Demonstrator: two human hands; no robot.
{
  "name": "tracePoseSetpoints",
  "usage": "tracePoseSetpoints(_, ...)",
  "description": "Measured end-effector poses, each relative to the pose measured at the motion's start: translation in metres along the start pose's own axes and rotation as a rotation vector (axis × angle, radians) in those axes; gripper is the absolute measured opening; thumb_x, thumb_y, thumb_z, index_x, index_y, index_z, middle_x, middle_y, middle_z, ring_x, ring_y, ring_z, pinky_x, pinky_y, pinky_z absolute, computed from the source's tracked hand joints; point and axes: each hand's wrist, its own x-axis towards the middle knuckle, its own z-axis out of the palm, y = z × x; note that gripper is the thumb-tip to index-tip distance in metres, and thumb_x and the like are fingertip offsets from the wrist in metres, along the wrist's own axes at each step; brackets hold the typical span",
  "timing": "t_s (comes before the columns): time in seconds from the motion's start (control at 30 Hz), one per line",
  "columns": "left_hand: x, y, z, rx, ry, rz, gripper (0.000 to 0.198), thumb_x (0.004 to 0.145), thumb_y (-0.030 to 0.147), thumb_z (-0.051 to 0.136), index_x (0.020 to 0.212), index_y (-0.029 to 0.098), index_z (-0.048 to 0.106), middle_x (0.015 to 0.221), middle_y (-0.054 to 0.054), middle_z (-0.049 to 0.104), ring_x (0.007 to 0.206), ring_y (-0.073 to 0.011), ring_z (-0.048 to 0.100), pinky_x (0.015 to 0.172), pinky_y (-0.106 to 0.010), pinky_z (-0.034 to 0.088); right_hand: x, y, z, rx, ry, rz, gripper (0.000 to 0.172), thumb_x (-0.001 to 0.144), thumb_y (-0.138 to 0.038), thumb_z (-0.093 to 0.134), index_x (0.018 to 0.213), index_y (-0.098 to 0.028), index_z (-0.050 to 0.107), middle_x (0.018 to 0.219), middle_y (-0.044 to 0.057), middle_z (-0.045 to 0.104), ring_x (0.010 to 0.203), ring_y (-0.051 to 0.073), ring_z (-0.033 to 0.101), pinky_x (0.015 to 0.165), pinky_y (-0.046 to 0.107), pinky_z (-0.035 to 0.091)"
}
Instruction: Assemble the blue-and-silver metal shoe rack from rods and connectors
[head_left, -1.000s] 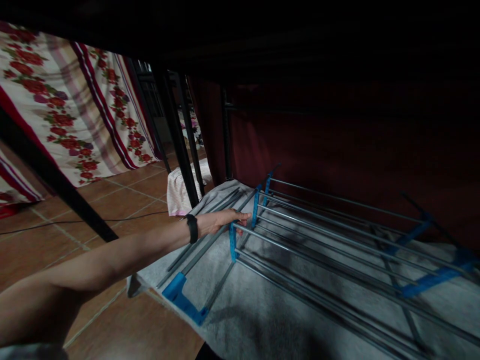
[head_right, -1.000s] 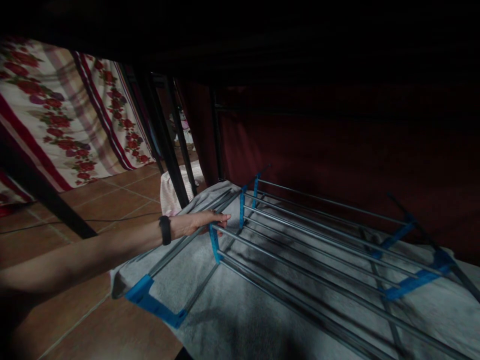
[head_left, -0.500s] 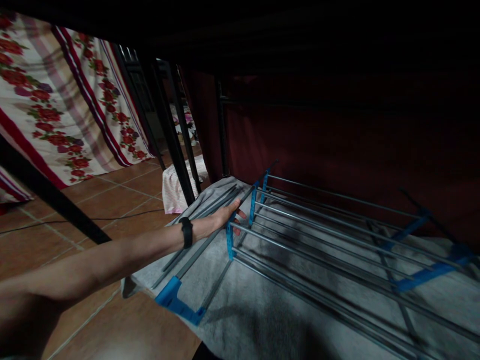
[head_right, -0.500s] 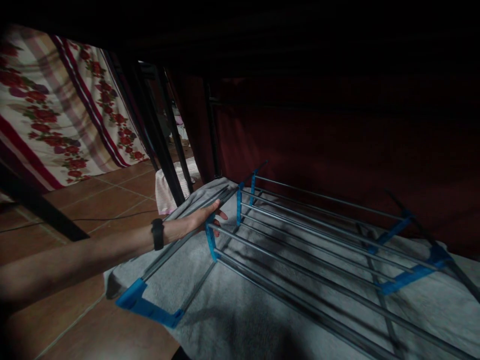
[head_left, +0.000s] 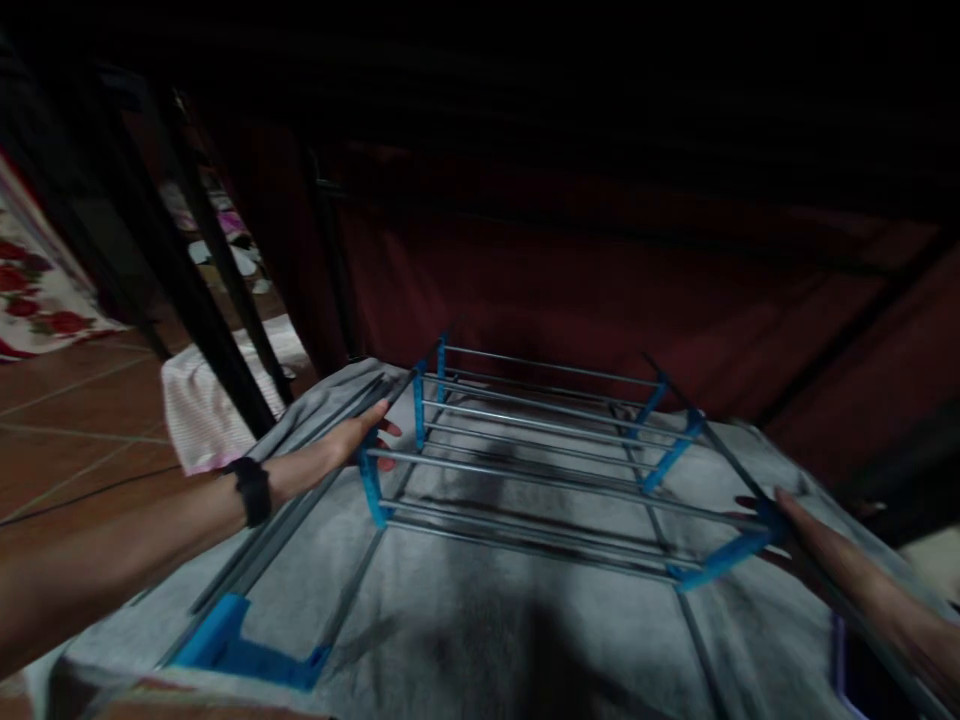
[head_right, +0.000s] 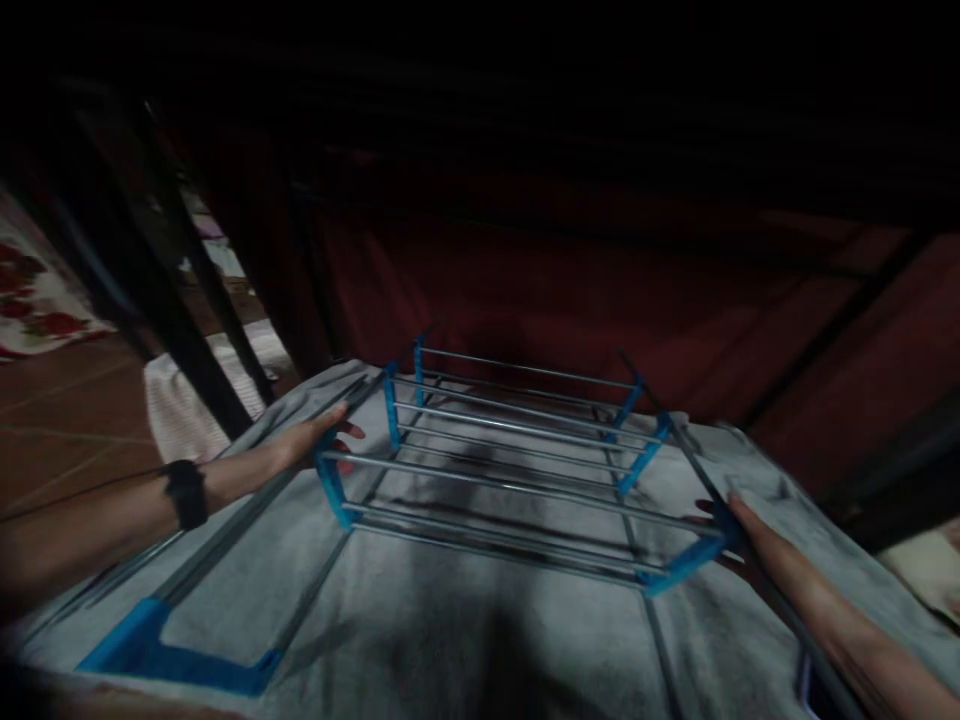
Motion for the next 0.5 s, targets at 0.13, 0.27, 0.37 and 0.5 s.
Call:
tracePoseSetpoints(0.13,-0.004,0.01,0.0,-0.223,-0.065,-0.101,0.058,0.085,0.069,0.045,0.108,0.017,0.057,0.07,-0.004,0.068,0.07,-0.0253,0.071,0.067,-0.035,0.059,-0.018,-0.02,0.01,0.1,-0.112,0.033,0.052,0.096,-0.059,0.032,0.11,-0.021,0.065,0.118,0.019,0.066,0.117,0.03,0.059,0.105,0.044,0.044)
tracePoseSetpoints(0.27,-0.009,0.025,0.002,-0.299,-0.043,-0.145,0.06,0.085,0.075,0.04,0.108,0.022,0.058,0.084,-0.003,0.075,0.082,-0.0267,0.071,0.062,-0.033,0.059,-0.015,-0.038,0.019,0.089,-0.072,0.107,0.059,0.1,-0.058,0.022,0.117,-0.014,0.059,0.11,0.017,0.069,0.103,0.028,0.066,0.093,0.042,0.052)
tracePoseSetpoints(0.37,-0.013,0.04,0.01,-0.325,0.023,-0.166,0.059,0.086,0.074,0.037,0.106,0.023,0.059,0.086,-0.002,0.076,0.084,-0.0275,0.071,0.065,-0.036,0.06,-0.006,-0.047,0.025,0.107,-0.059,0.131,0.059,0.102,-0.056,0.02,0.118,-0.012,0.057,0.103,0.017,0.07,0.087,0.024,0.069,0.078,0.034,0.056)
tracePoseSetpoints(0.5,-0.012,0.05,0.019,-0.33,0.046,-0.102,0.05,0.087,0.068,0.043,0.115,0.03,0.058,0.091,0.002,0.076,0.087,-0.0285,0.071,0.071,-0.039,0.062,0.004,-0.048,0.033,0.136,-0.083,0.129,0.062,0.102,-0.057,0.018,0.119,-0.012,0.056,0.1,0.018,0.071,0.081,0.024,0.069,0.069,0.033,0.056)
